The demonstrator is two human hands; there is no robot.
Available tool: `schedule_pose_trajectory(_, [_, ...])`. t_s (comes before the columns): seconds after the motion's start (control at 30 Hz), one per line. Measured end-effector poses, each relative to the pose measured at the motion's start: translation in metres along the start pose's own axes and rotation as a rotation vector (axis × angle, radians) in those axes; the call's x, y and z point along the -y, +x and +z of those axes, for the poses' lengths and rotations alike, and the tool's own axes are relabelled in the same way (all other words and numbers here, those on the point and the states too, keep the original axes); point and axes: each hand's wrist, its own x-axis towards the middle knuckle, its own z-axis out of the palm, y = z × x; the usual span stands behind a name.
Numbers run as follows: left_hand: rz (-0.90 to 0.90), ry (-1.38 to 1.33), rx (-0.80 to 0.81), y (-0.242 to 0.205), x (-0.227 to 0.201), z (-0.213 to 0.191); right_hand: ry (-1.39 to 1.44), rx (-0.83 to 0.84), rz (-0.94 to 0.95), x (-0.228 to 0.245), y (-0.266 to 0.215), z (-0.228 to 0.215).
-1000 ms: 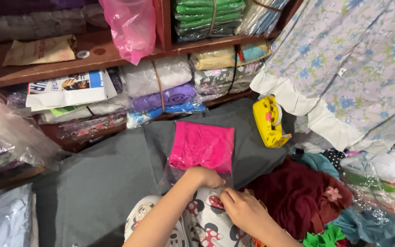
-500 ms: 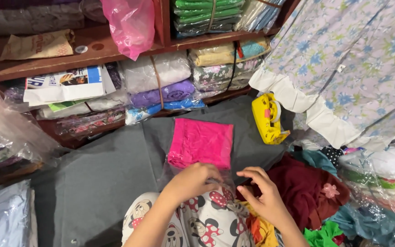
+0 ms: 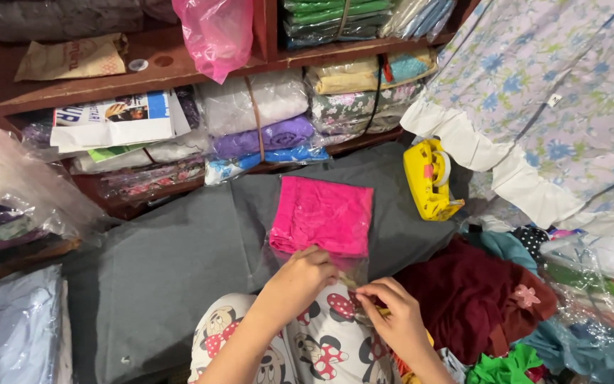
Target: Folding garments and placing them into individual plastic bags for storage or sale.
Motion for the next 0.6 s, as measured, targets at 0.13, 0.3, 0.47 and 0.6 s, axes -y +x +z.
schedule_pose_trajectory(0.13, [-0.035,0.077,0.011,-0.006,-0.009,0.001,0.015,0.008,-0.009,-0.003,-0.003,-0.002])
schedule_pose_trajectory(0.3, [0.064,0.207,-0.074,-0.016,-0.017,0.003,-0.016,0.017,-0.023,-0.01,-0.01,0.002])
schedule_pose_trajectory(0.47, [0.003,0.253,-0.062,-0.022,-0.022,0.013,-0.116,0.024,-0.034,-0.019,-0.02,0.009])
schedule_pose_trajectory(0.6, [-0.012,0.333,-0.071,-0.021,-0.023,0.023,-0.142,0.029,-0.016,-0.034,-0.027,0.017])
